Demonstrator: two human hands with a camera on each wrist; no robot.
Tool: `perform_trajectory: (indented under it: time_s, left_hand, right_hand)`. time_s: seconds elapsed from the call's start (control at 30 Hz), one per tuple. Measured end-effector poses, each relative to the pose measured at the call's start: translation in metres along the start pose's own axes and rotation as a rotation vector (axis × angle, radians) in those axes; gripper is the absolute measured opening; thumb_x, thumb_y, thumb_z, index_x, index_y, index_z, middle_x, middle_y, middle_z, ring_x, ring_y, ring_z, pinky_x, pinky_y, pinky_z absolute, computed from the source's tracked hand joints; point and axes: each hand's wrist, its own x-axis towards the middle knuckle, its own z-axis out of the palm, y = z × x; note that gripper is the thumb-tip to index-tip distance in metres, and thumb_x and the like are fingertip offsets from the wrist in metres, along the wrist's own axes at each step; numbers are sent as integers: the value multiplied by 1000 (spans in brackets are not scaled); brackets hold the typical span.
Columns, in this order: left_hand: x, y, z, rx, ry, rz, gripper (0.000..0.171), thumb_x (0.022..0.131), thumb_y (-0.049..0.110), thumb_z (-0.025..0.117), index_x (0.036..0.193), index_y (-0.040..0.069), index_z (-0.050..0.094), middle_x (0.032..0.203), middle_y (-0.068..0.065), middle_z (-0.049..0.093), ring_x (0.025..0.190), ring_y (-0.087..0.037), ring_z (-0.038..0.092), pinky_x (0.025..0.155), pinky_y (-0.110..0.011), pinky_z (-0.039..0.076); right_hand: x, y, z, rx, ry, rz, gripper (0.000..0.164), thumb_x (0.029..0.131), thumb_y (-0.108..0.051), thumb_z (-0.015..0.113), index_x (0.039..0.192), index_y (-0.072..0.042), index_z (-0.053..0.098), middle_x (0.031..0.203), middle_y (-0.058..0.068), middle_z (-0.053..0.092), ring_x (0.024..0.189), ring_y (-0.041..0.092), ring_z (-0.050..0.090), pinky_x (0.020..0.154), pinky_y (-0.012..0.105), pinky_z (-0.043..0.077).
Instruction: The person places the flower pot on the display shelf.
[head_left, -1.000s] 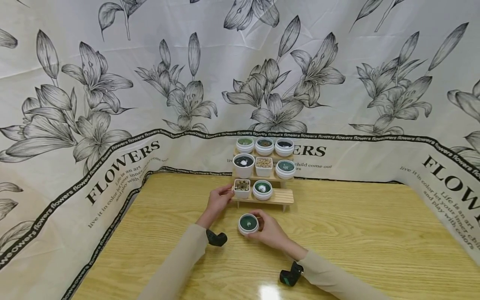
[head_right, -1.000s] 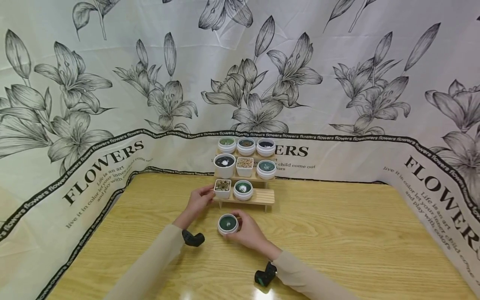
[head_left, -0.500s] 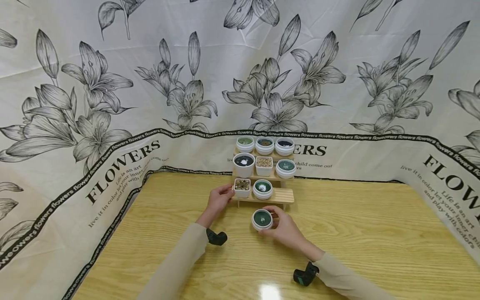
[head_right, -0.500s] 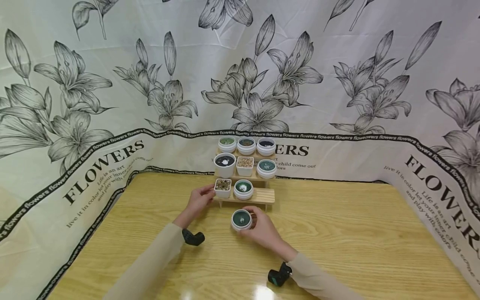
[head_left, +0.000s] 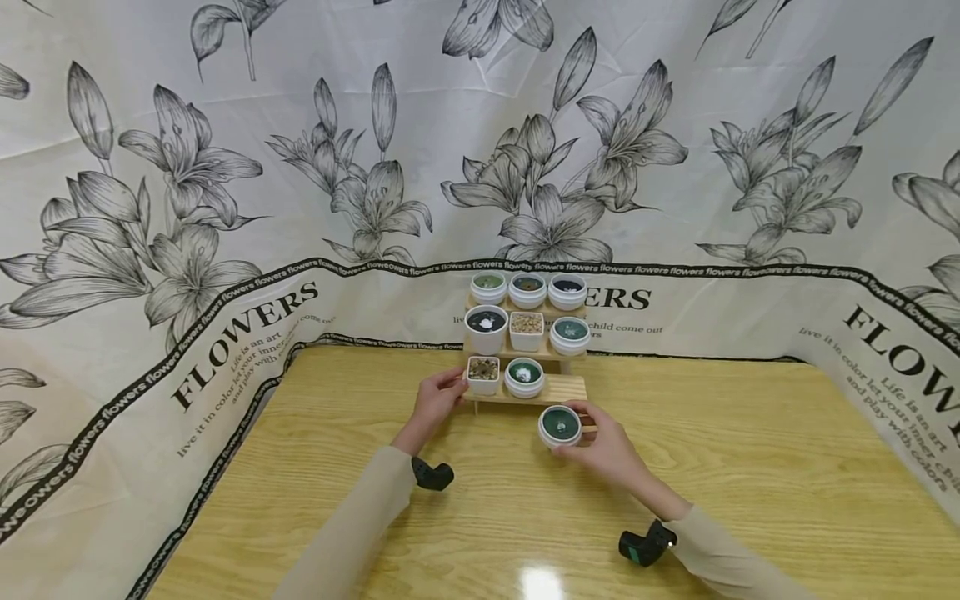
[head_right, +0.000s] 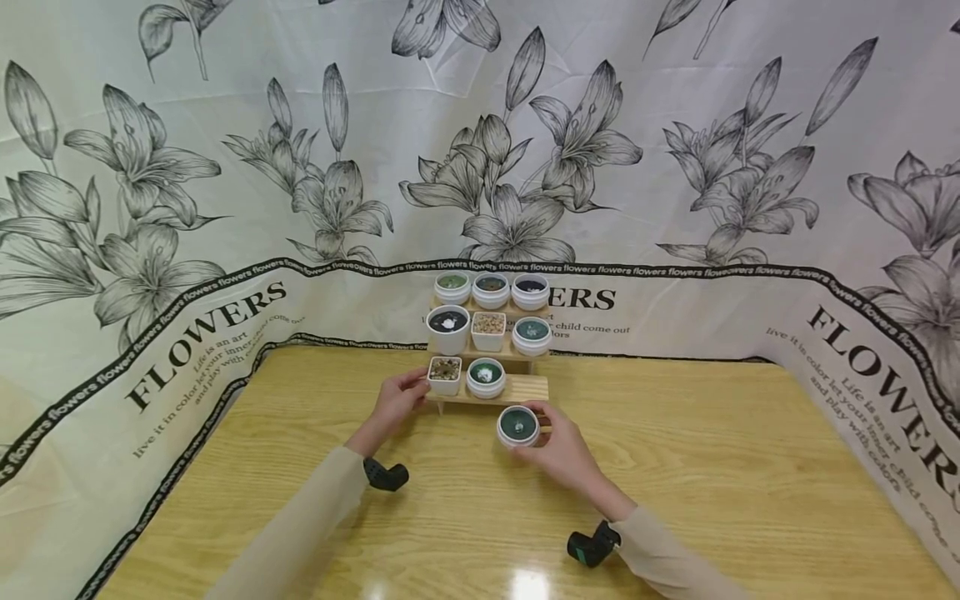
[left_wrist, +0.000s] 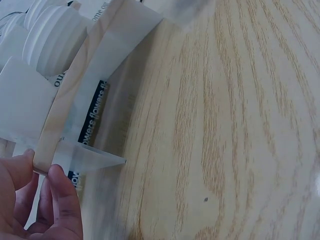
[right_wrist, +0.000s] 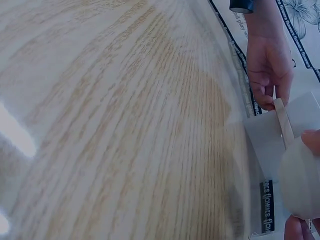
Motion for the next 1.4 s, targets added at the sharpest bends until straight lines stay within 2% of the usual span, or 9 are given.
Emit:
perform_trajectory:
  time_s: [0.2,0.4,0.6,0.83,1.0,1.1,1.2,1.4]
  left_hand:
    - [1,-1,1,11,8,0,33,92,2,61,124,-7,60,99,-18,68,64,-4,56,64,-23,55]
    - [2,-3,1,7,15,12,33,91,1,61,123,-8,60,98,-18,68,65,-5,56,64,-23,55]
    - [0,0,2,8,18,7,32,91,2,61,123,-6,61,100,-18,67,66,-4,55,64,-23,54]
    - [0,0,2,7,14,2,33,92,2,61,124,-7,60,100,-18,67,67,-5,56,63,-21,54]
    - [1,0,0,2,-8,-8,34,93,3,60,125,-7,59,103,-19,66,72,-8,57,69,-27,57]
    - [-1,5,-1,1,-19,-11,34,92,1,60,125,-9,58,104,-22,66,73,-10,58,73,-33,58]
    - [-10,16,-1,10,-22,-5,34,92,-1,59,124,-11,57,104,-25,65,72,-10,58,74,-36,58]
    - [-25,32,-1,6,-14,5,34,93,-1,58,124,-12,57,102,-23,66,70,-8,57,73,-33,57]
  right_hand:
    - [-2,0,-11,-6,22,8,67,69,-8,84,127,3,53,121,21,58,103,28,58,79,20,53]
    - [1,-4,-18,-12,57,-22,66,71,-6,83,129,5,52,120,24,57,103,31,59,79,21,54]
    - [8,-8,-23,-24,90,-41,67,70,-7,83,129,4,52,121,23,58,104,30,57,80,22,54]
    - [14,-8,-25,-12,112,-23,66,72,-7,82,131,1,52,124,20,58,108,32,56,82,19,51]
    - [20,-5,-25,-9,126,-12,67,73,-8,81,132,1,51,125,20,58,109,33,56,87,32,52]
    - [24,-4,-26,-8,133,2,67,74,-9,81,133,1,49,126,21,57,110,34,55,90,41,52]
    - [27,-3,-26,-5,139,15,68,76,-10,80,134,2,48,127,22,56,111,34,55,91,44,52]
    - [28,-5,-26,28,133,34,69,78,-11,79,136,3,44,132,23,52,116,37,53,95,47,50]
